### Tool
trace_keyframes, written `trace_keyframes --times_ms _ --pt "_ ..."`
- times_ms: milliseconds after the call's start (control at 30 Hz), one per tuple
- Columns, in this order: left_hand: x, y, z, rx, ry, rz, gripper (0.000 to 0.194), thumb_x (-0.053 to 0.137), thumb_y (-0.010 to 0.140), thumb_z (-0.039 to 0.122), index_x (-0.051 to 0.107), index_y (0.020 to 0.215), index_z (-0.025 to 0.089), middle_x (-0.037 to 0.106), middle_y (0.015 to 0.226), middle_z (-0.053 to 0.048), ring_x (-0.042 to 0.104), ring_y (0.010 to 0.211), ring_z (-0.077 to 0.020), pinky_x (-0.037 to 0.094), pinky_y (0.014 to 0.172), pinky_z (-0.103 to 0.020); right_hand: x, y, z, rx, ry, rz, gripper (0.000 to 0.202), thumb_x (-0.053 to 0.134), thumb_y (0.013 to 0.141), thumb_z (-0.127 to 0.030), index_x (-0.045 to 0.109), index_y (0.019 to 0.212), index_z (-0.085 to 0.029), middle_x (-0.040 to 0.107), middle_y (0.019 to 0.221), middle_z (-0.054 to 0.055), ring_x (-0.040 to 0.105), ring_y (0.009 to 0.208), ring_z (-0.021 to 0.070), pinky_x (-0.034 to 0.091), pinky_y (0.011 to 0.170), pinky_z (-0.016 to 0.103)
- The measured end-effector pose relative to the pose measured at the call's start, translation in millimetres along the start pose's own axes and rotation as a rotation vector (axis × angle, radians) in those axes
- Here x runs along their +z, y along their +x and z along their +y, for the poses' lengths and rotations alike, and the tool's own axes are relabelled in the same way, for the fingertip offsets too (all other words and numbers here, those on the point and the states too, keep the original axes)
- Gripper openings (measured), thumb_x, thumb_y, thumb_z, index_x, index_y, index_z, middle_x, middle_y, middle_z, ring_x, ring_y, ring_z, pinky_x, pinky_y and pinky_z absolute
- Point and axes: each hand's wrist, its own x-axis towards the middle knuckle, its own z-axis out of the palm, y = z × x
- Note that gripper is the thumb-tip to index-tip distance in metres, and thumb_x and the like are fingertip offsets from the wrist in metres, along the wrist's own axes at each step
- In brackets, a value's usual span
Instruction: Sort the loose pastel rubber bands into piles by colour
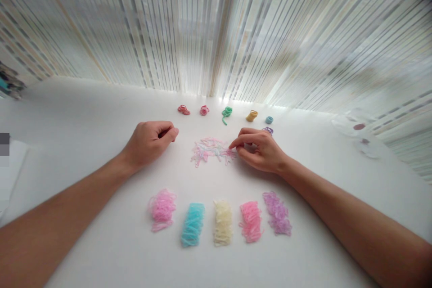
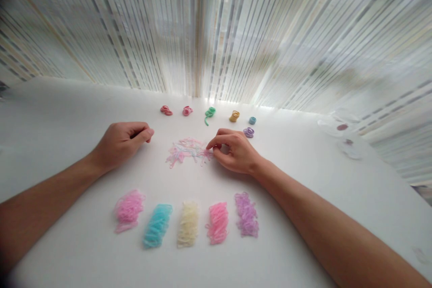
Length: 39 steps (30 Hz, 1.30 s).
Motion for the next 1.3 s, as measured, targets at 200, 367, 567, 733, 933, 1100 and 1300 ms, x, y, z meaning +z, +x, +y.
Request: trace_keyframes --times_ms 200,367,567,733,933,1100,1300 --pt "0.3 0.3 0.8 -0.001 0.005 -0.003 0.037 0.051 0.087 0.044 0.054 0.059 0.020 0.047 0.052 0.003 0.040 0.054 -0.0120 0.031 0.058 -0.028 -0.6 -0.9 2.7 -0.058 0.012 0.007 0.029 0.058 0.079 -0.006 0.084 0.085 -0.018 0.066 0.078 0.002 0.060 0.063 0.0110 0.045 0.059 0.025" --pt "0.3 0.3 0.7 0.003 0.000 -0.002 0.037 0.051 0.088 0.044 0.054 0.059 0.020 0.047 0.052 0.003 0.040 0.054 -0.0123 0.031 0.057 -0.028 -1.1 -1.0 2.4 -0.048 0.027 -0.001 0.030 0.058 0.077 -0.006 0.084 0.084 -0.020 0.066 0.078 0.002 0.061 0.064 0.0120 0.046 0.061 0.027" --pt "-0.4 0.5 1.1 -0.003 0.002 -0.005 0.037 0.052 0.088 0.044 0.055 0.059 0.021 0.046 0.051 0.002 0.041 0.055 -0.0131 0.030 0.057 -0.029 -1.9 0.2 1.6 0.063 0.037 -0.005 0.021 0.065 0.082 -0.011 0.082 0.090 -0.018 0.067 0.080 0.003 0.052 0.057 0.0096 0.038 0.051 0.025" --pt "-0.2 0.7 0.2 -0.001 0.006 -0.007 0.037 0.052 0.088 0.044 0.055 0.059 0.020 0.047 0.052 0.002 0.041 0.055 -0.0129 0.031 0.058 -0.029 -2.1 1.1 1.2 0.071 0.040 -0.043 0.012 0.072 0.086 -0.019 0.083 0.089 -0.016 0.067 0.080 0.003 0.052 0.056 0.0079 0.039 0.051 0.023" --pt "-0.2 0.7 0.3 -0.005 0.005 -0.008 0.038 0.051 0.088 0.046 0.055 0.060 0.020 0.046 0.052 0.002 0.041 0.055 -0.0130 0.031 0.058 -0.029 -2.1 1.7 -0.3 0.085 0.047 -0.083 0.011 0.075 0.087 -0.024 0.083 0.090 -0.016 0.065 0.079 0.002 0.050 0.055 0.0072 0.038 0.051 0.023" --pt "-0.3 0.9 2.3 -0.018 0.007 -0.008 0.036 0.052 0.086 0.045 0.056 0.060 0.021 0.044 0.051 0.002 0.041 0.056 -0.0137 0.030 0.058 -0.030 -2.9 1.1 0.7 0.088 0.037 -0.088 0.018 0.075 0.088 -0.026 0.082 0.101 -0.016 0.065 0.081 0.002 0.047 0.056 0.0076 0.038 0.054 0.025" --pt "0.0 1.3 3.1 -0.029 0.005 -0.003 0.035 0.053 0.086 0.043 0.058 0.060 0.021 0.040 0.050 0.002 0.041 0.056 -0.0140 0.030 0.059 -0.030 -3.8 0.3 1.0 0.062 0.029 -0.105 0.023 0.074 0.089 -0.024 0.084 0.110 -0.019 0.065 0.083 0.001 0.046 0.059 0.0085 0.038 0.057 0.026"
